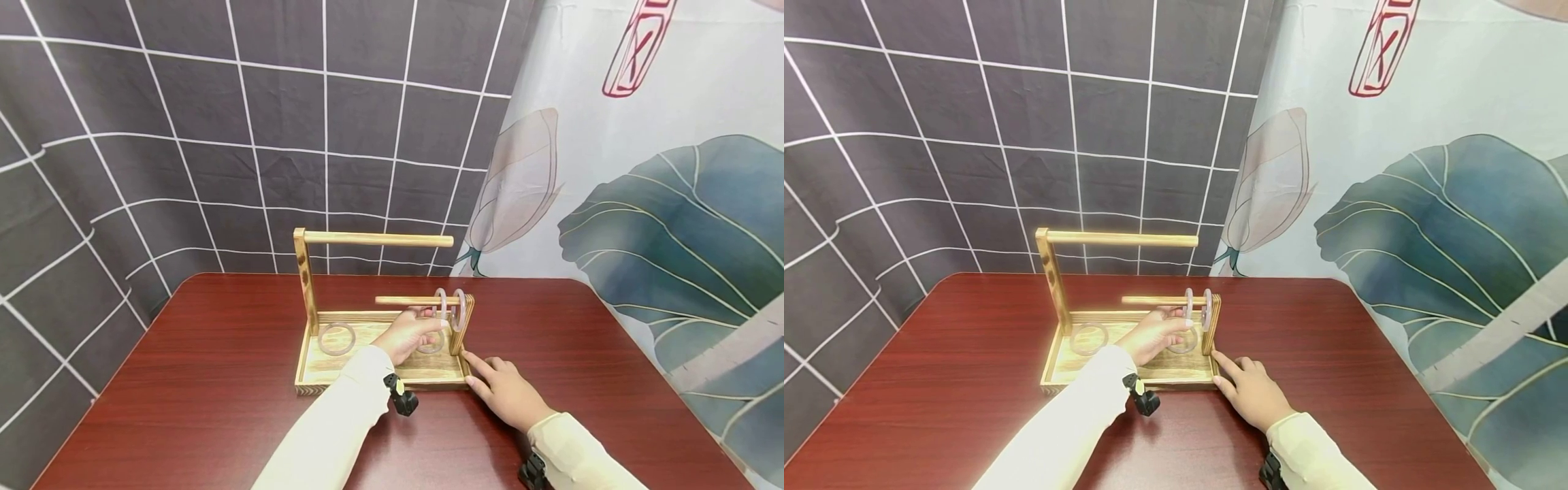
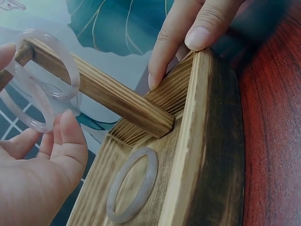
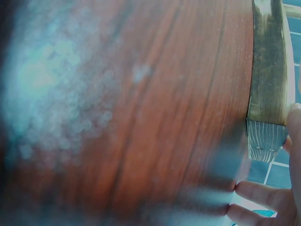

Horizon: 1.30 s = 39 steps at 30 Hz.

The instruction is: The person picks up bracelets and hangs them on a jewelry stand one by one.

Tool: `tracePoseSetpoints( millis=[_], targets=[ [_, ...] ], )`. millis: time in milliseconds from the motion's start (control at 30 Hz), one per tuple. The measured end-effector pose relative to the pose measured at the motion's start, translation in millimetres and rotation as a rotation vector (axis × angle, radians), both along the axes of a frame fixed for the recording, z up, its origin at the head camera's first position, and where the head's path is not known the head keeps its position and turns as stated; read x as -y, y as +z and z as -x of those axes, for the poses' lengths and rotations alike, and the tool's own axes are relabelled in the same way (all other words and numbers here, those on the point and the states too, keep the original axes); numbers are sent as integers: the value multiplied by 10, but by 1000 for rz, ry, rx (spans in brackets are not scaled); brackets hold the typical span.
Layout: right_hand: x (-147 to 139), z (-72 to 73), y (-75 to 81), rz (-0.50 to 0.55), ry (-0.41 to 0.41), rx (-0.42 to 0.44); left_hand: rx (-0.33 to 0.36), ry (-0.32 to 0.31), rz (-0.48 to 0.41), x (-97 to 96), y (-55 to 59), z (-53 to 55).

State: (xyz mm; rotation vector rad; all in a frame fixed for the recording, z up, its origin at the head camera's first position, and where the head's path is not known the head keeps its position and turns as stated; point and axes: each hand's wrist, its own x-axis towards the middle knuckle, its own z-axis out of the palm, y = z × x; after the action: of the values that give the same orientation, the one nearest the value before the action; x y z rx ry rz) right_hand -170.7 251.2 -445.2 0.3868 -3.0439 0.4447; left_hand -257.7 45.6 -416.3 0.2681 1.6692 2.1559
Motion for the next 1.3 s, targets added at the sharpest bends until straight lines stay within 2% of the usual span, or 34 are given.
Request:
tracePoseSetpoints(
  millis=[267, 733, 1300],
  targets=[
    [9, -4, 9, 0, 5, -7, 33, -5, -7, 1, -3, 11],
    [6, -1, 0, 1, 8, -14, 42, -33, -10, 15, 3, 33],
    [1, 7, -4, 0, 7, -8, 14, -124, -62, 42, 24, 20]
  ],
)
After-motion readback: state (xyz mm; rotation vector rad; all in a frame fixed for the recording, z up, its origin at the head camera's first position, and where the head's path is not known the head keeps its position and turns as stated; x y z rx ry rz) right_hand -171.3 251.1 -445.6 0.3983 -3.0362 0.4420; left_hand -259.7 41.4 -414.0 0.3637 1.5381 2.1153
